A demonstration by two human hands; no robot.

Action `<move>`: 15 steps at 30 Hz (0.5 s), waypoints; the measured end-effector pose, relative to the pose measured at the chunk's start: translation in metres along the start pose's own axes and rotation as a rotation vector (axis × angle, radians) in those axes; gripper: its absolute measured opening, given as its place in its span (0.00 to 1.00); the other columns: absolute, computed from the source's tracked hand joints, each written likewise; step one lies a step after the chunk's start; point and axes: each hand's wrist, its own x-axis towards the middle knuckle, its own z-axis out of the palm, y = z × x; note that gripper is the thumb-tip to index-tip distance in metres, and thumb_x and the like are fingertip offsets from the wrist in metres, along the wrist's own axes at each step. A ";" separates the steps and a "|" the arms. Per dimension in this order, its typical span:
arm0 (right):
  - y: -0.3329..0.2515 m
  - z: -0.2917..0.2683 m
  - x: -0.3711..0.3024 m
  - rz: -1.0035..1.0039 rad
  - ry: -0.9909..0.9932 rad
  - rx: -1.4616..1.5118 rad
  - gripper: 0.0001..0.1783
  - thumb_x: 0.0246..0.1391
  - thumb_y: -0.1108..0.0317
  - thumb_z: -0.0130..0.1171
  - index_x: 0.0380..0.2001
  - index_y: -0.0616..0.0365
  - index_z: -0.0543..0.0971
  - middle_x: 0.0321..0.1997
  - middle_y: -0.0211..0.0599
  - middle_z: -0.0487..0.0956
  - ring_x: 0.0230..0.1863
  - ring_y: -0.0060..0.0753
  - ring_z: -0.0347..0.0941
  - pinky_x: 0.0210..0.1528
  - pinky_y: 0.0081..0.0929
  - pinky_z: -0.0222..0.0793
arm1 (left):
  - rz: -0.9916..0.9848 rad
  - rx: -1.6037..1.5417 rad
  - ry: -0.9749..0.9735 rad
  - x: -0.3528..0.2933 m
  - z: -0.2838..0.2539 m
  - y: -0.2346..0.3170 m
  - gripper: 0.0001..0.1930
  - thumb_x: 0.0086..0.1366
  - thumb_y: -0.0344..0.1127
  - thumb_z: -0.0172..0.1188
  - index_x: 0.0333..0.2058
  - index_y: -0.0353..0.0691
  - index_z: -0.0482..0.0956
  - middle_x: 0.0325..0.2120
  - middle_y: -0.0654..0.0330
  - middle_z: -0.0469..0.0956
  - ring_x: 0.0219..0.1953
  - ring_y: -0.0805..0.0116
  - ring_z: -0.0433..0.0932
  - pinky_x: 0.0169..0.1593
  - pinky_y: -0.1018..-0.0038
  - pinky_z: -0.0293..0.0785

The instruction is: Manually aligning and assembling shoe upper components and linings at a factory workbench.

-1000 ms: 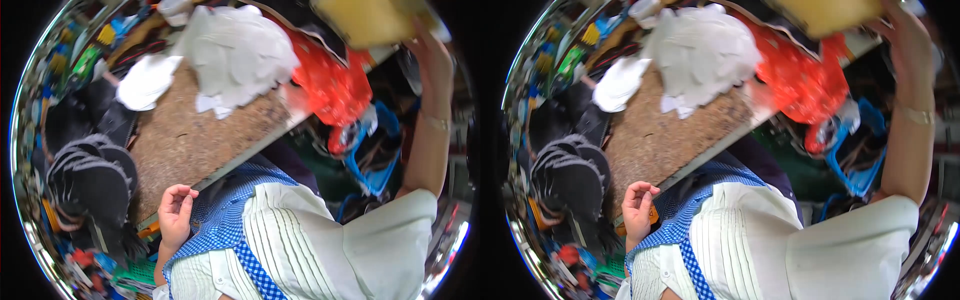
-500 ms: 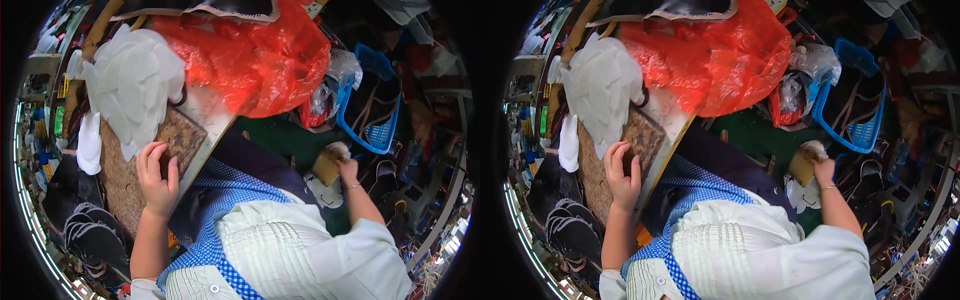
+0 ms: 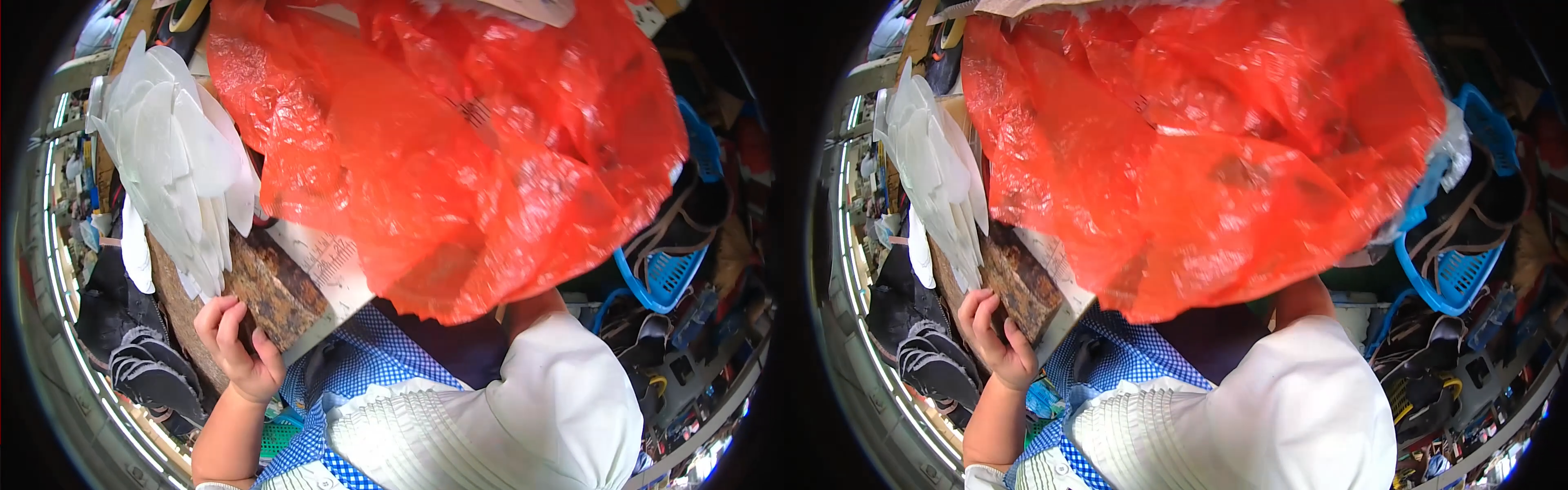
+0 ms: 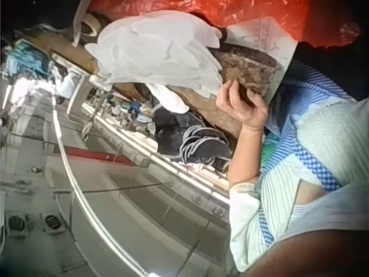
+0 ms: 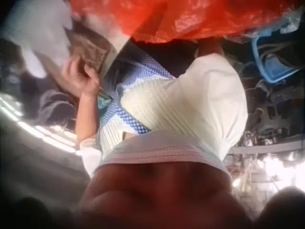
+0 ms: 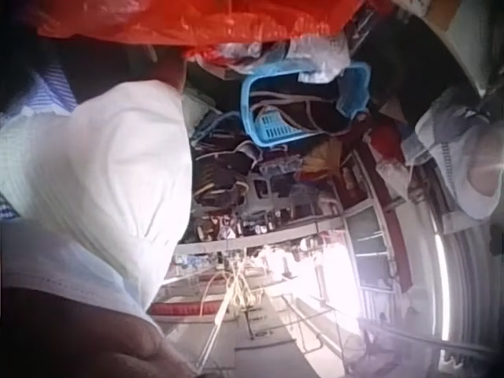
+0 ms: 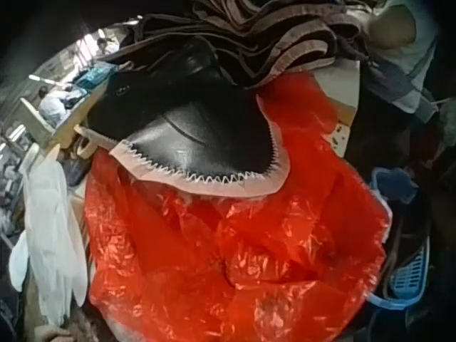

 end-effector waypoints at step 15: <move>-0.227 0.083 -0.102 -0.569 0.011 -1.107 0.17 0.56 0.56 0.52 0.31 0.58 0.81 0.33 0.47 0.81 0.34 0.49 0.78 0.35 0.48 0.73 | -0.012 -0.087 0.164 -0.014 -0.011 0.001 0.22 0.50 0.31 0.62 0.45 0.33 0.72 0.44 0.52 0.71 0.47 0.53 0.72 0.50 0.61 0.70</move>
